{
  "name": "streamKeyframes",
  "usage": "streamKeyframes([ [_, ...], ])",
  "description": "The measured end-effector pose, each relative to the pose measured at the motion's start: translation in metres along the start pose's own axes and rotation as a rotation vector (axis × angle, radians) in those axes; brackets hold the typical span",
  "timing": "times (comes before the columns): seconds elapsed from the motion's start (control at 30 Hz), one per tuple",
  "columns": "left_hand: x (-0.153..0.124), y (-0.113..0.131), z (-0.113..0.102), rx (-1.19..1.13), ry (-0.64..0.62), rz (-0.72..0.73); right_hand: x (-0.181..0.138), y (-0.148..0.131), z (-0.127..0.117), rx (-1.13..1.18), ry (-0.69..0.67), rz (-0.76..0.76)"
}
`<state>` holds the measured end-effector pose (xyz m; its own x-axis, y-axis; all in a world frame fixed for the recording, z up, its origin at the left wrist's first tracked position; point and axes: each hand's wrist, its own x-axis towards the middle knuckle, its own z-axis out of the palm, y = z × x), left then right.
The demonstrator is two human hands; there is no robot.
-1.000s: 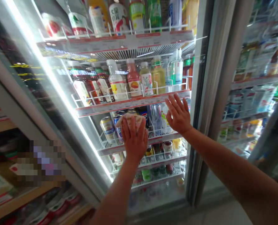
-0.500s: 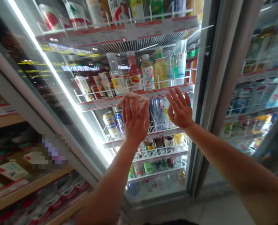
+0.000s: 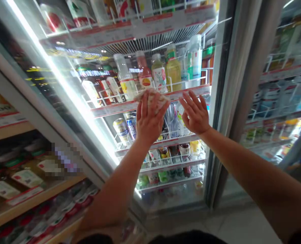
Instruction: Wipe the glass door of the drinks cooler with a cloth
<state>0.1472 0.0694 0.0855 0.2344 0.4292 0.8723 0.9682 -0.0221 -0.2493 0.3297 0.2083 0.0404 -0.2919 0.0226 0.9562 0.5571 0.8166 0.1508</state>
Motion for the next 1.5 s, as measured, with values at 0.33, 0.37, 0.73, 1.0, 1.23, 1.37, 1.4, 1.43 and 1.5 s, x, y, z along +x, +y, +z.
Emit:
streamKeyframes([
  [0.33, -0.017, -0.023, -0.008, 0.045, 0.143, -0.126, 0.0, -0.001, -0.001, 0.019, -0.029, 0.018],
  [0.37, -0.024, -0.023, -0.004, 0.041, 0.119, -0.084, 0.0, -0.001, -0.001, 0.02, -0.032, 0.02],
  [0.73, -0.046, -0.033, -0.01, 0.089, 0.107, -0.072, -0.002, 0.0, 0.002, 0.002, 0.057, -0.023],
  [1.0, -0.049, -0.069, -0.021, 0.117, 0.096, 0.014, -0.003, 0.001, 0.001, -0.007, 0.029, -0.017],
  [1.23, -0.078, -0.069, -0.019, 0.112, 0.055, -0.003, -0.002, 0.001, 0.001, 0.024, 0.057, -0.023],
  [1.37, -0.078, -0.088, -0.031, 0.129, 0.015, -0.009, -0.002, 0.001, 0.001, 0.048, 0.026, 0.006],
  [1.4, -0.075, -0.094, -0.036, 0.142, 0.055, -0.051, -0.002, 0.001, 0.001, 0.048, 0.024, 0.009],
  [1.43, -0.074, -0.098, -0.04, 0.155, 0.098, -0.09, -0.002, 0.001, 0.001, 0.045, 0.028, 0.008],
  [1.5, -0.077, -0.1, -0.041, 0.163, 0.142, -0.137, -0.002, 0.0, 0.001, 0.037, 0.038, 0.005],
])
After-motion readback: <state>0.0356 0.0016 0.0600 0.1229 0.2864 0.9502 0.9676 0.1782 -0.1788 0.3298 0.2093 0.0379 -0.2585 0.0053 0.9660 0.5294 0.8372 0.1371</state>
